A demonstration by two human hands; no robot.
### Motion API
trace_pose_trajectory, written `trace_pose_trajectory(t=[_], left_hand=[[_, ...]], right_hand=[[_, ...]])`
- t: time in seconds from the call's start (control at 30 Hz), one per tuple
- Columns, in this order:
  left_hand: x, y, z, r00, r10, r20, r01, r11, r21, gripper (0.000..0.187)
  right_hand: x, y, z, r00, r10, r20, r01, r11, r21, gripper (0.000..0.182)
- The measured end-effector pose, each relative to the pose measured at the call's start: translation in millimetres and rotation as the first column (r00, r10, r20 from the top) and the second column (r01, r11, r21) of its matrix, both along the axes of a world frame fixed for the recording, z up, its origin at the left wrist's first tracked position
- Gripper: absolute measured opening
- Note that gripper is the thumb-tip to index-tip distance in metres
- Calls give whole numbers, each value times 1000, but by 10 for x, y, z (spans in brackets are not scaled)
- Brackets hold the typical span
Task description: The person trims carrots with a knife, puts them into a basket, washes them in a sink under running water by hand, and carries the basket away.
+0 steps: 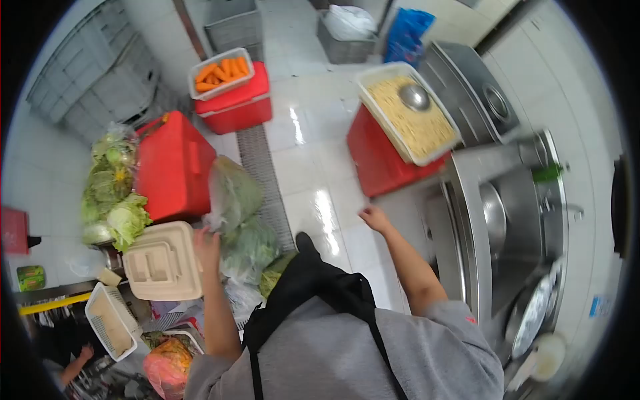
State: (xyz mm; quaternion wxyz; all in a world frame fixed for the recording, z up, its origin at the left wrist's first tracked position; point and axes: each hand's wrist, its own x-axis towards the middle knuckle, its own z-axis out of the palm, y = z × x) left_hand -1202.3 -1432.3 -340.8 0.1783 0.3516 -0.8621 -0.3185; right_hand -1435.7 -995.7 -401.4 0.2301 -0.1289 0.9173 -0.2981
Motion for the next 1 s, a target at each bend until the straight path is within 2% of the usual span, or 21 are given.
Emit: trace_pose_trajectory(t=[0.07,0.1,0.13,0.17,0.2,0.23,0.33,0.37,0.4,0.43,0.47,0.5,0.53,0.57,0.63,0.7,0.77,0.8,0.9,0.97,1.0], left_hand=[[-580,-205,180,1000,-10,1,10,990,-138,35],[-833,-317,312,1000,-1,-22,-2,994,-111,35],[-1097,-437,429,999,5,-52,-10,996,-85,35],[-1342,-579,524,996,10,-85,-15,998,-58,35],[-1542,-713,628,993,35,-116,-44,996,-75,35],[-1711,-829,739,987,62,-146,-75,994,-84,34],[-2018,-1256,771,970,189,-152,-200,978,-62,34],[-1990,-1346,752,963,240,-126,-247,968,-44,35],[-1984,-1437,647,944,313,-106,-326,934,-146,34],[-1982,-1523,521,909,410,-77,-414,908,-65,32],[-1946,-1606,403,871,490,-35,-490,872,8,31],[-1965,-1707,327,830,557,21,-557,827,79,30],[-2050,-1773,283,815,580,-4,-572,805,156,29],[-2168,-1803,234,800,600,-21,-579,781,234,28],[-2476,-1939,135,789,615,-11,-571,739,359,27],[-2959,-2230,-23,797,603,9,-541,709,452,26],[-3613,-2684,-254,854,519,44,-484,759,437,29],[-3893,-2954,-585,878,479,17,-428,767,478,31],[-4912,-3824,-1364,933,357,36,-332,820,465,37],[-5599,-4411,-1624,922,316,224,-386,807,448,46],[-5886,-4702,-1843,907,362,217,-422,785,454,50]], right_hand=[[-265,269,-402,995,-79,-52,82,995,53,32],[-336,403,-506,992,-122,23,118,986,113,33],[-336,684,-998,989,-150,-1,149,979,138,29],[-336,744,-1018,893,-327,311,284,943,175,23],[-422,854,-1248,789,-345,508,248,936,250,16],[-517,983,-1382,398,-486,779,531,814,236,14],[-1337,214,-730,674,-355,648,49,897,440,29],[-1817,63,-842,631,-339,697,48,915,401,30],[-2281,-329,-684,760,-279,587,64,931,360,35],[-2962,-750,-720,889,65,452,-298,833,466,39],[-3569,-998,-1087,877,444,185,-471,715,516,43],[-4181,-1211,-1507,677,721,-145,-452,564,691,48],[-4530,-1890,-1062,849,343,-402,-238,928,288,24],[-5129,-2342,-1266,947,287,-142,-228,915,333,28],[-5645,-3455,-814,900,251,-356,-196,963,183,34],[-6031,-4452,-686,966,145,-215,-148,989,3,34],[-6137,-5307,-474,950,197,-244,-204,979,-6,37],[-6169,-5668,-460,970,189,-152,-190,982,4,36],[-6375,-6417,-1102,992,122,12,-122,993,-1,36],[-6432,-6719,-1619,995,37,-88,-35,999,24,35],[-6440,-6832,-1813,991,-6,-137,11,999,33,34]])
